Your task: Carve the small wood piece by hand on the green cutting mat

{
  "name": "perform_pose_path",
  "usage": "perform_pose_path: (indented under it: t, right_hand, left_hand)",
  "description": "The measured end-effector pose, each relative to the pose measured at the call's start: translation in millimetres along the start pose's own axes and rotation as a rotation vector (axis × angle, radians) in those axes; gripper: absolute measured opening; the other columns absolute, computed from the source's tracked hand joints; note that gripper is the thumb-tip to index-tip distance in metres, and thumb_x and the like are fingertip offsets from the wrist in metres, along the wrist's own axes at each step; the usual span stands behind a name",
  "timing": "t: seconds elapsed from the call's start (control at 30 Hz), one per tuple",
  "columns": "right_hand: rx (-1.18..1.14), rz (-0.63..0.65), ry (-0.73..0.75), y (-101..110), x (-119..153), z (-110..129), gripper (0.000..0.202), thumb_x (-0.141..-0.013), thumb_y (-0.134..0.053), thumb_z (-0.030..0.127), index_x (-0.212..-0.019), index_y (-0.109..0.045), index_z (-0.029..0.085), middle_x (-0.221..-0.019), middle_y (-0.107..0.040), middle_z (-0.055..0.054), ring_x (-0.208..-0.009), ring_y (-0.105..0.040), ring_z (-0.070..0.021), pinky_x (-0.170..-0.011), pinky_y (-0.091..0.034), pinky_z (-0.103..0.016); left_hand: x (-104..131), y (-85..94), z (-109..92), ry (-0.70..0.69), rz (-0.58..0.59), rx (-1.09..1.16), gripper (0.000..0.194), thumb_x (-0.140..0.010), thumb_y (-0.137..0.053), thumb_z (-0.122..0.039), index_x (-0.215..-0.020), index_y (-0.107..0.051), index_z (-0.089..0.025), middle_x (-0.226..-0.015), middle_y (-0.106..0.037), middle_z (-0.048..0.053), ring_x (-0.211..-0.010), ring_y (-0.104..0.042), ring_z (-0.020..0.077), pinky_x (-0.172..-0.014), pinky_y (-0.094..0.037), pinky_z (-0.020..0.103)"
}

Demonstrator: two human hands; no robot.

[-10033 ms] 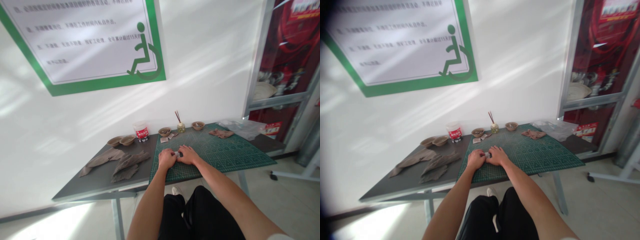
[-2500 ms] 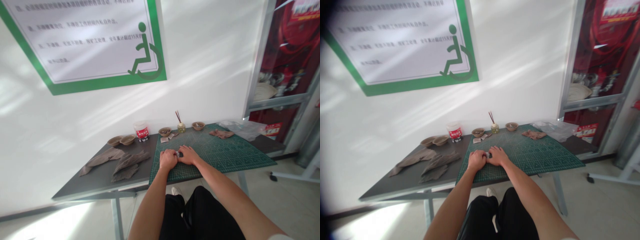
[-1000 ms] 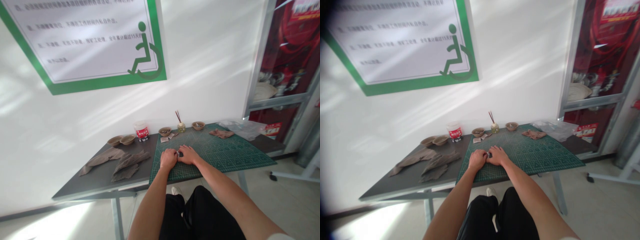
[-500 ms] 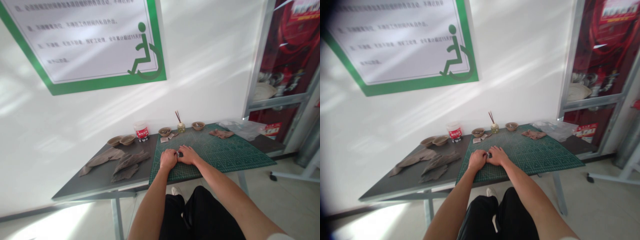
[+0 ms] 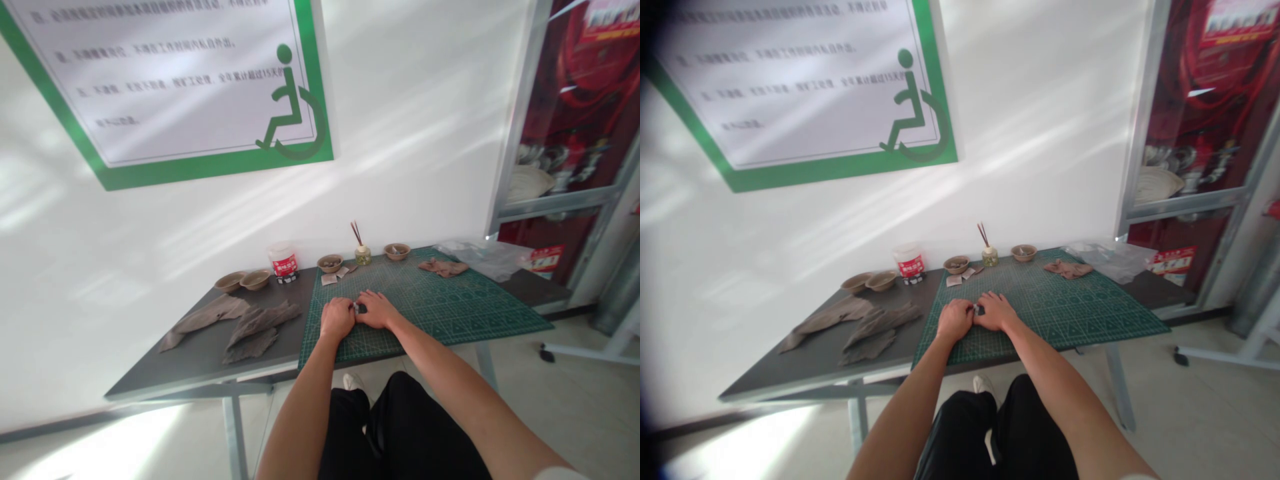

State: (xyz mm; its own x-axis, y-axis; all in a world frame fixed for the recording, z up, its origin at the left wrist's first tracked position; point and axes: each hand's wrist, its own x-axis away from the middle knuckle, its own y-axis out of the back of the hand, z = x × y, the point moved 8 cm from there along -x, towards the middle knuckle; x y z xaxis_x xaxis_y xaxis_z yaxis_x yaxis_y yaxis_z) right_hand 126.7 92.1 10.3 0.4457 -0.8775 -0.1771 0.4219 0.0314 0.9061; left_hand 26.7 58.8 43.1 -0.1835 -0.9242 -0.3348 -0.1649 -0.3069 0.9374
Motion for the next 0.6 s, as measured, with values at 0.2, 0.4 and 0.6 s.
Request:
perform_pose_path:
  t: [0.2, 0.4, 0.6]
  right_hand:
    - [-0.011, 0.007, -0.003, -0.3, -0.7, -0.5, 0.051, -0.074, -0.053, 0.051, -0.118, -0.055, 0.025, -0.143, -0.035, -0.007, -0.134, -0.023, -0.0280, -0.106, -0.015, -0.048]
    - [-0.011, 0.014, -0.005, -0.8, -1.2, -1.1, 0.054, -0.074, -0.053, 0.051, -0.121, -0.053, 0.026, -0.144, -0.033, -0.007, -0.134, -0.022, -0.0276, -0.106, -0.014, -0.048]
    - [-0.006, 0.025, 0.002, -2.6, -1.9, -1.8, 0.057, -0.076, -0.050, 0.052, -0.127, -0.049, 0.028, -0.145, -0.032, -0.006, -0.135, -0.021, -0.0275, -0.106, -0.013, -0.049]
  left_hand:
    - [-0.2, -0.6, 0.3, -0.007, -0.011, 0.008, 0.024, -0.086, -0.042, -0.029, -0.093, -0.065, -0.023, -0.100, -0.064, 0.004, -0.100, -0.053, 0.0180, -0.083, -0.038, 0.030]
    - [-0.1, 0.7, 0.4, -0.013, -0.022, 0.021, 0.024, -0.086, -0.042, -0.028, -0.092, -0.064, -0.023, -0.099, -0.065, 0.005, -0.100, -0.052, 0.0189, -0.083, -0.037, 0.031]
    - [1.0, 1.8, 0.6, 0.017, 0.003, 0.012, 0.025, -0.086, -0.042, -0.029, -0.096, -0.065, -0.024, -0.102, -0.064, 0.005, -0.103, -0.052, 0.0186, -0.086, -0.037, 0.030]
